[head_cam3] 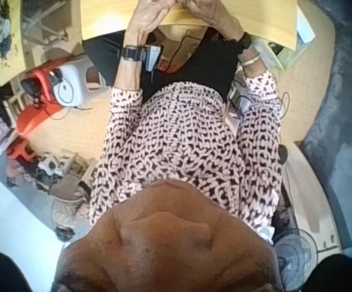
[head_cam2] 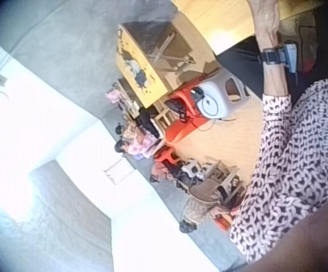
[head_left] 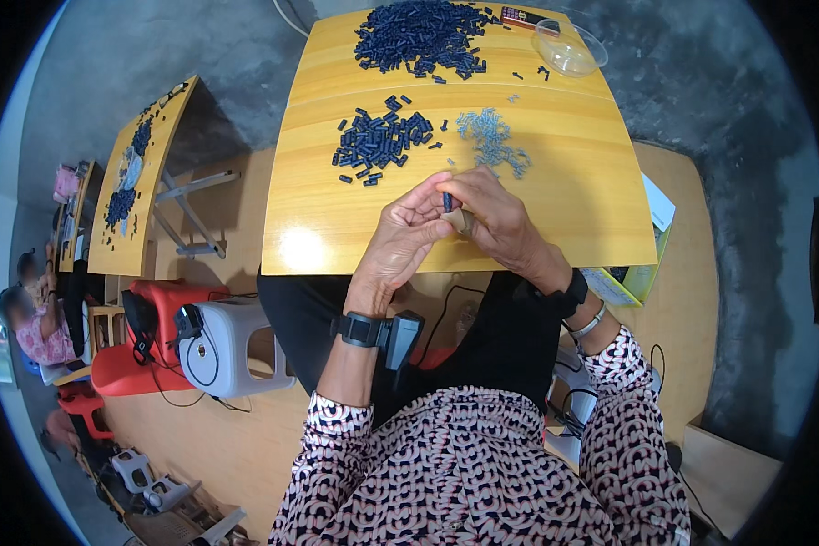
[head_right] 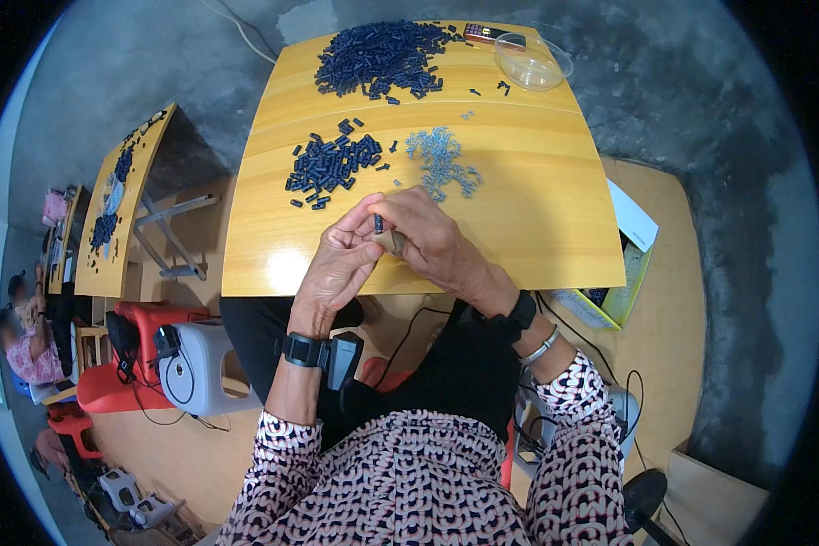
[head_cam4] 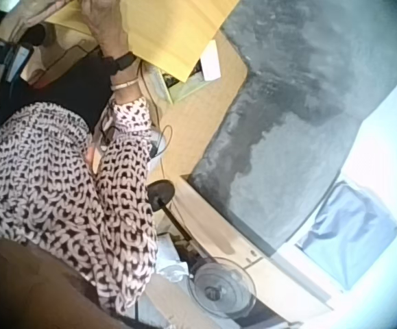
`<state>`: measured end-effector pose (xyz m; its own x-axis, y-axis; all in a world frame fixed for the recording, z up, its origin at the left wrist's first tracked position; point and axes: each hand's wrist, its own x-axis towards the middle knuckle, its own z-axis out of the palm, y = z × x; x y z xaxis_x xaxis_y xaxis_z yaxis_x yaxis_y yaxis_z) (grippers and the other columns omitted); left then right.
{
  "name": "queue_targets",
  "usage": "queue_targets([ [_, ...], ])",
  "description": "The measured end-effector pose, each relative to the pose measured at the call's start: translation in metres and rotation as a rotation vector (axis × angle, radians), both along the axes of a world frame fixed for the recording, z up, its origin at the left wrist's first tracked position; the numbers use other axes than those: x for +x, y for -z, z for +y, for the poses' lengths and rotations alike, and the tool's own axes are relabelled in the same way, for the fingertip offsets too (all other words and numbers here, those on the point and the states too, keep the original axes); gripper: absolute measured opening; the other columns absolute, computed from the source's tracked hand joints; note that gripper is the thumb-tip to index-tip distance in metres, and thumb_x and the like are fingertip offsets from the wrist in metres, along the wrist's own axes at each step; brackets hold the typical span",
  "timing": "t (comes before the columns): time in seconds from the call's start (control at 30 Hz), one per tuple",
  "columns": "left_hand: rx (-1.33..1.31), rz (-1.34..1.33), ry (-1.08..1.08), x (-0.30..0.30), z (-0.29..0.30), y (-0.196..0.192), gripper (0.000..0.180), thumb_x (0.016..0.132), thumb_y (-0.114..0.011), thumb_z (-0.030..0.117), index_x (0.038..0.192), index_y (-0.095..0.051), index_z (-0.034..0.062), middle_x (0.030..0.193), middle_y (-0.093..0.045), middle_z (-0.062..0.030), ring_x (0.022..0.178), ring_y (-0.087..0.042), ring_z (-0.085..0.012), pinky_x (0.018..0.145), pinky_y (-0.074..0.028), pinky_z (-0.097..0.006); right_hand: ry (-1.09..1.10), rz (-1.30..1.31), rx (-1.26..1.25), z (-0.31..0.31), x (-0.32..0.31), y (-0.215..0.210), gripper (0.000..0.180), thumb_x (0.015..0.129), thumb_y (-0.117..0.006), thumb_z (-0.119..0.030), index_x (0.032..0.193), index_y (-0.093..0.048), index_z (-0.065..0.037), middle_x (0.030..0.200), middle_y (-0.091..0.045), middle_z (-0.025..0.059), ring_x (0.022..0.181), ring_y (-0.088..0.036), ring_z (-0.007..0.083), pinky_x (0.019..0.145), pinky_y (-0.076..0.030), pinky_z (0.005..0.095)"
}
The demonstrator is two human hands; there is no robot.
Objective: Assembling small blue plastic tubes with grey plastic connectors.
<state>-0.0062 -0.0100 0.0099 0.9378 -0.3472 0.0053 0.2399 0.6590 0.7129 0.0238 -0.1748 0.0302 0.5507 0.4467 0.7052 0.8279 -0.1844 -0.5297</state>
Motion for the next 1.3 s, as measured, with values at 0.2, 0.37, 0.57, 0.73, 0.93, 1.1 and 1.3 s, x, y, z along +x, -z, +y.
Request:
queue_targets([
  [0.2,0.019,-0.01,0.019,-0.001,0.001,-0.002,0.065,0.074,-0.067,-0.009,0.133,-0.042,0.0021,0.11,-0.058,-0.0024,0.101,-0.054,-0.0085,0.091,-0.043,-0.021,-0.007,0.021,0.025,-0.002,-0.003,0.002,0.035,0.077,-0.066,-0.006,0.109,-0.055,0.001,0.096,-0.058,0.0141,0.08,-0.054,0.0282,0.073,-0.045,0.036],
  [0.37,0.009,-0.035,0.05,0.0,0.0,-0.002,0.065,0.074,-0.068,-0.008,0.133,-0.042,0.0024,0.11,-0.059,-0.0023,0.101,-0.054,-0.0083,0.091,-0.043,-0.021,0.002,0.017,0.028,-0.004,-0.005,0.002,0.035,0.076,-0.066,-0.005,0.109,-0.055,0.002,0.094,-0.058,0.0137,0.081,-0.054,0.0286,0.073,-0.045,0.0359],
  [0.57,0.018,-0.023,0.06,0.0,0.002,0.0,0.062,0.075,-0.067,-0.006,0.131,-0.044,0.0024,0.11,-0.059,-0.003,0.101,-0.055,-0.0086,0.091,-0.043,-0.021,0.005,0.008,0.004,-0.005,-0.006,-0.003,0.031,0.077,-0.065,-0.007,0.105,-0.055,0.002,0.088,-0.056,0.0127,0.079,-0.053,0.029,0.072,-0.044,0.0362],
  [0.73,0.009,-0.036,0.052,0.0,0.001,-0.002,0.058,0.077,-0.066,-0.006,0.13,-0.045,0.0017,0.11,-0.06,-0.0044,0.099,-0.056,-0.0085,0.09,-0.045,-0.021,0.005,-0.007,0.021,-0.003,-0.006,-0.001,0.032,0.075,-0.065,-0.003,0.105,-0.054,0.001,0.086,-0.055,0.0124,0.079,-0.053,0.0292,0.072,-0.044,0.0362],
  [0.93,0.0,-0.01,0.016,0.0,0.001,0.0,0.056,0.078,-0.065,-0.005,0.13,-0.045,0.0003,0.112,-0.059,-0.0067,0.101,-0.056,-0.0095,0.092,-0.045,-0.021,0.015,0.02,0.02,0.0,-0.007,-0.003,0.04,0.066,-0.058,0.006,0.106,-0.053,0.002,0.086,-0.054,0.013,0.08,-0.052,0.0305,0.072,-0.044,0.0368],
  [1.1,-0.058,0.013,0.008,0.001,0.002,0.0,0.056,0.078,-0.064,-0.005,0.13,-0.044,-0.0008,0.113,-0.059,-0.0081,0.103,-0.056,-0.0103,0.092,-0.045,-0.02,0.01,0.0,-0.006,0.001,-0.005,-0.006,0.045,0.062,-0.051,0.009,0.106,-0.052,0.002,0.086,-0.053,0.0139,0.08,-0.051,0.0318,0.072,-0.044,0.0381],
  [1.3,-0.043,0.011,-0.003,0.002,0.0,0.001,0.057,0.08,-0.062,-0.005,0.133,-0.041,0.0005,0.113,-0.058,-0.009,0.102,-0.056,-0.0105,0.09,-0.045,-0.021,0.031,0.018,-0.009,0.003,-0.007,-0.011,0.039,0.069,-0.058,0.004,0.107,-0.053,0.002,0.083,-0.054,0.0119,0.079,-0.052,0.0301,0.072,-0.044,0.0373],
])
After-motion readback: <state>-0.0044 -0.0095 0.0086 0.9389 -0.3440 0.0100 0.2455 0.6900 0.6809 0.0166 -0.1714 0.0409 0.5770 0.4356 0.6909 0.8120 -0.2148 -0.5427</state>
